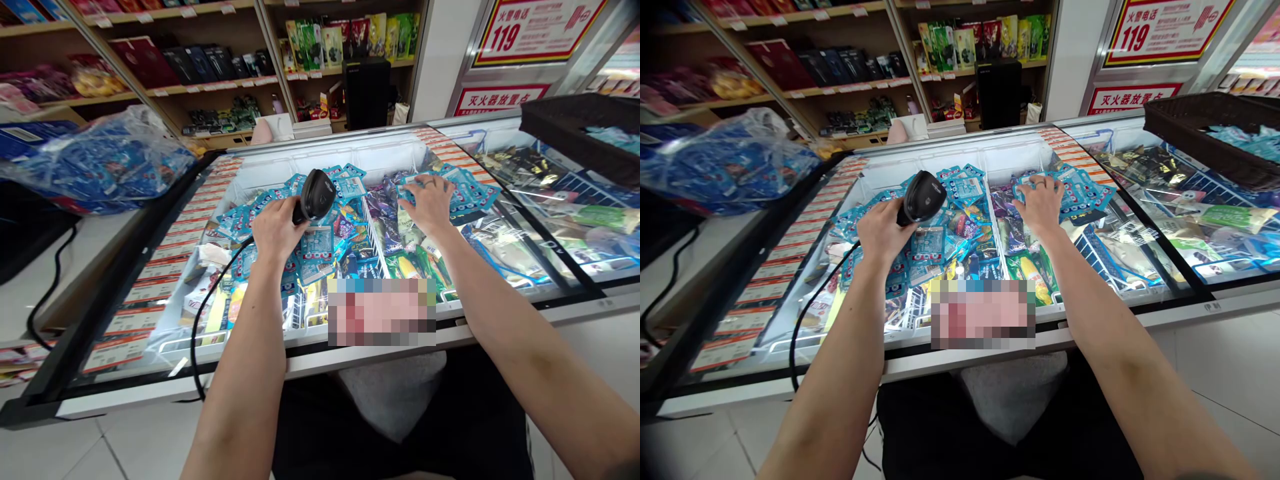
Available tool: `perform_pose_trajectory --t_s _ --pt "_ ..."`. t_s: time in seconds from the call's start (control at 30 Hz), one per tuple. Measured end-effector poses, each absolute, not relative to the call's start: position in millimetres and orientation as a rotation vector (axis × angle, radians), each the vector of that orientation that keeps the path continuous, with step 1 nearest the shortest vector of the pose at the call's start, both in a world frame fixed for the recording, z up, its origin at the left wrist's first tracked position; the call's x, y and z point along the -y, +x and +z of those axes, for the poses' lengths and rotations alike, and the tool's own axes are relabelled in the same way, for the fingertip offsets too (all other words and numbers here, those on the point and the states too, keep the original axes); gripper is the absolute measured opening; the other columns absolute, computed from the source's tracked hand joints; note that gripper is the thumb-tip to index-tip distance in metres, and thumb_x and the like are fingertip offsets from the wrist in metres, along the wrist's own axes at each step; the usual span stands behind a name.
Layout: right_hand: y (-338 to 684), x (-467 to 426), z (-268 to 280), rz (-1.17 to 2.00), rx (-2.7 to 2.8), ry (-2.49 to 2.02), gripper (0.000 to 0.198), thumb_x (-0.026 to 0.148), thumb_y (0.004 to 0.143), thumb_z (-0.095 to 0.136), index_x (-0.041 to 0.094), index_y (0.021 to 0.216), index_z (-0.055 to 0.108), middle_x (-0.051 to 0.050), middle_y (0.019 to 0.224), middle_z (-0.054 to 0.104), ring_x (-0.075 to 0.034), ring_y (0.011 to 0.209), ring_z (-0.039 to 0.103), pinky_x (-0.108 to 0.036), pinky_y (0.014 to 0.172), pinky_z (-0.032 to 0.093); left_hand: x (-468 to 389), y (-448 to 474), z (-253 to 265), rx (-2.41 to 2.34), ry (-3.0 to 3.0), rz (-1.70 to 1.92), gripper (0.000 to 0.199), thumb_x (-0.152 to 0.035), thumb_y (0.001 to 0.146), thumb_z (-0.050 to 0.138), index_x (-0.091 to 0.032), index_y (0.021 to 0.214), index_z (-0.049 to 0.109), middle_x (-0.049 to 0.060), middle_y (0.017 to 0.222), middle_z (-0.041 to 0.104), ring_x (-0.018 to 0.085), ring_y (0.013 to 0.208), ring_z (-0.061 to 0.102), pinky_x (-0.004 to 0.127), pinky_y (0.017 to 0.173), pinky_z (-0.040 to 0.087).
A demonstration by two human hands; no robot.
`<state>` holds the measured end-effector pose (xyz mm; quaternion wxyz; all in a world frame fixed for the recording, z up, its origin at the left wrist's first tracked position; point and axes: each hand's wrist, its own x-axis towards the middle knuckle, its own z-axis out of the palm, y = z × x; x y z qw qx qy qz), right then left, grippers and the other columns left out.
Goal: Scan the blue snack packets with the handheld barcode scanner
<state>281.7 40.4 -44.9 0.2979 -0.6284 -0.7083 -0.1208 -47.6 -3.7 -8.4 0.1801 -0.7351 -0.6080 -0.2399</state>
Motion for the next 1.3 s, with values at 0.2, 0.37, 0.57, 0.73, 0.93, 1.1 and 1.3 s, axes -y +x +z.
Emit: perform_pose_trajectory --t_s 0.2,0.37,0.57,0.73,0.93,1.1,1.3 --pt "287.4 -45.4 -52.3 -0.382 1.825 -1.737 0.033 0.042 0.087 0.050 0.018 0.099 0.068 -0.014 0.117 0.058 -0.035 0.116 0.043 -0.059 0.097 0.028 1.9 -50.7 -10.8 1.764 -2.035 -0.702 0.039 -0.041 0.080 0.056 -0.022 0.114 0.058 0.010 0.103 0.067 0.028 0.102 0.058 0.035 0.079 0.042" --pt "287.5 -42.1 -48.4 -0.381 1.755 -1.718 0.036 0.043 0.091 0.042 0.018 0.100 0.067 -0.015 0.119 0.058 -0.035 0.120 0.041 -0.065 0.102 0.020 1.2 -54.6 -11.0 1.777 -1.992 -0.719 0.040 -0.044 0.080 0.055 -0.022 0.113 0.058 0.009 0.102 0.067 0.028 0.101 0.059 0.034 0.077 0.042" --pt "257.9 -33.6 -36.3 -0.103 2.031 -1.386 0.035 0.038 0.092 0.043 0.022 0.116 0.064 -0.009 0.123 0.061 -0.030 0.119 0.048 -0.056 0.104 0.031 -0.7 -61.8 -13.8 1.830 -1.904 -0.746 0.040 -0.045 0.080 0.054 -0.023 0.113 0.058 0.010 0.100 0.068 0.028 0.101 0.059 0.034 0.076 0.043" --pt "221.9 -13.4 -28.4 0.262 2.465 -0.827 0.042 0.042 0.097 0.036 0.034 0.137 0.046 0.000 0.140 0.051 -0.021 0.127 0.046 -0.047 0.106 0.038 -3.1 -68.0 -17.6 1.864 -1.840 -0.799 0.042 -0.048 0.081 0.053 -0.022 0.113 0.058 0.010 0.100 0.068 0.027 0.098 0.061 0.034 0.075 0.044" --pt "196.6 -0.8 -33.6 0.324 2.668 -0.503 0.053 0.049 0.094 0.040 0.044 0.145 0.027 0.007 0.152 0.033 -0.022 0.134 0.039 -0.049 0.111 0.033 -4.0 -70.5 -18.8 1.885 -1.813 -0.814 0.043 -0.051 0.081 0.052 -0.023 0.113 0.059 0.008 0.098 0.069 0.027 0.096 0.062 0.034 0.073 0.045" --pt "194.1 -0.8 -34.6 0.267 2.749 -0.461 0.045 0.052 0.093 0.042 0.039 0.136 0.046 0.006 0.146 0.044 -0.021 0.134 0.039 -0.046 0.111 0.032 -4.9 -70.6 -20.1 1.875 -1.808 -0.848 0.042 -0.051 0.079 0.054 -0.023 0.110 0.060 0.008 0.096 0.069 0.027 0.095 0.062 0.033 0.074 0.045" --pt "209.3 -7.6 -27.0 0.283 2.618 -0.766 0.045 0.055 0.094 0.035 0.026 0.101 0.069 -0.002 0.122 0.064 -0.020 0.117 0.054 -0.041 0.101 0.042 -1.5 -65.1 -15.5 1.976 -1.818 -0.828 0.043 -0.050 0.079 0.054 -0.022 0.112 0.061 0.009 0.100 0.068 0.028 0.100 0.060 0.034 0.079 0.045"
